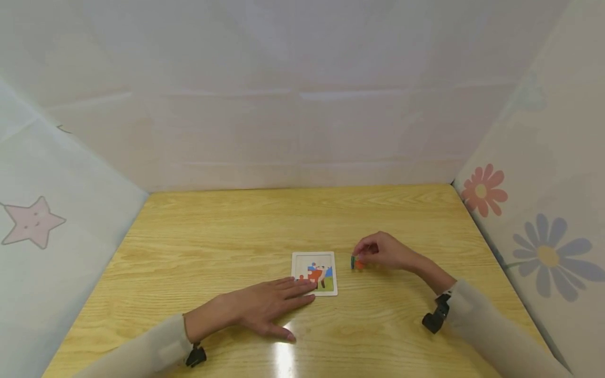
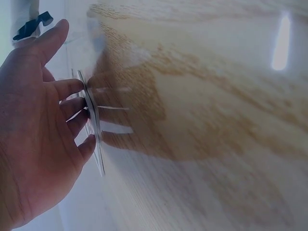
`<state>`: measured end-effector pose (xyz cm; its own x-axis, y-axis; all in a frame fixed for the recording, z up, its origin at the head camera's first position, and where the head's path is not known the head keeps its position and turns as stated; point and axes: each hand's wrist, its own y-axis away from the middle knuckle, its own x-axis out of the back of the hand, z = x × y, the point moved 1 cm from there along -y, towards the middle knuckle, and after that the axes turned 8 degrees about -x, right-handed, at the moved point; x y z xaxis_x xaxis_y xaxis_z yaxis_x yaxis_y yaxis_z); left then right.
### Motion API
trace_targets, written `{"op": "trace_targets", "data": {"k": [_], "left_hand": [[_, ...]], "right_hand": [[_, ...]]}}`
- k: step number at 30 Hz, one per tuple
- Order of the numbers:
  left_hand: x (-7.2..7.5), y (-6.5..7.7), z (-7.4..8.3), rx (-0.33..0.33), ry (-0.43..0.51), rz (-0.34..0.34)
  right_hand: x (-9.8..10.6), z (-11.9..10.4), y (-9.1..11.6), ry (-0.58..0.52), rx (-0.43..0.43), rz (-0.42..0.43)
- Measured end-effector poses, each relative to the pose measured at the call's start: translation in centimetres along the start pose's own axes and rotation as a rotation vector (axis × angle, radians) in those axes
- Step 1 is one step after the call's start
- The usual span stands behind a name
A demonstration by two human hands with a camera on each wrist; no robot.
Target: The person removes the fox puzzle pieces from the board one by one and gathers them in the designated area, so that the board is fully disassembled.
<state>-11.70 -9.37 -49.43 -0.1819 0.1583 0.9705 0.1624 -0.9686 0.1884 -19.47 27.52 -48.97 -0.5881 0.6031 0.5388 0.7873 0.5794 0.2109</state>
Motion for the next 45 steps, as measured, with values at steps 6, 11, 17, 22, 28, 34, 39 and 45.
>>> {"op": "trace_targets", "data": {"k": [6,11,17,22,28,34,39,45], "left_hand": [[0.1,0.0,0.1,0.01,-0.013,-0.011],[0.2,0.0,0.1,0.013,-0.011,-0.012],[0.2,0.0,0.0,0.012,-0.006,-0.013],[0.2,0.0,0.1,0.011,-0.003,-0.009],[0.2,0.1,0.0,0.01,0.002,-0.007],[0.2,0.0,0.0,0.001,0.001,-0.003],[0.2,0.0,0.0,0.001,-0.01,-0.01],[0.2,-0.1,0.1,0.004,-0.017,-0.013]], "right_hand": [[0.6,1.0,1.4,0.021,-0.007,-0.016],[0.8,1.4,2.3,0.012,-0.003,-0.026],[0.8,1.5,2.9,0.032,-0.017,-0.023],[0.6,1.6,3.0,0.07,-0.015,0.005],[0.2,1.6,3.2,0.095,-0.002,0.055],[0.1,1.6,3.4,0.129,0.007,0.095],[-0.1,2.0,3.4,0.171,0.066,0.136],[-0.3,2.1,3.5,0.187,0.094,0.153]]}}
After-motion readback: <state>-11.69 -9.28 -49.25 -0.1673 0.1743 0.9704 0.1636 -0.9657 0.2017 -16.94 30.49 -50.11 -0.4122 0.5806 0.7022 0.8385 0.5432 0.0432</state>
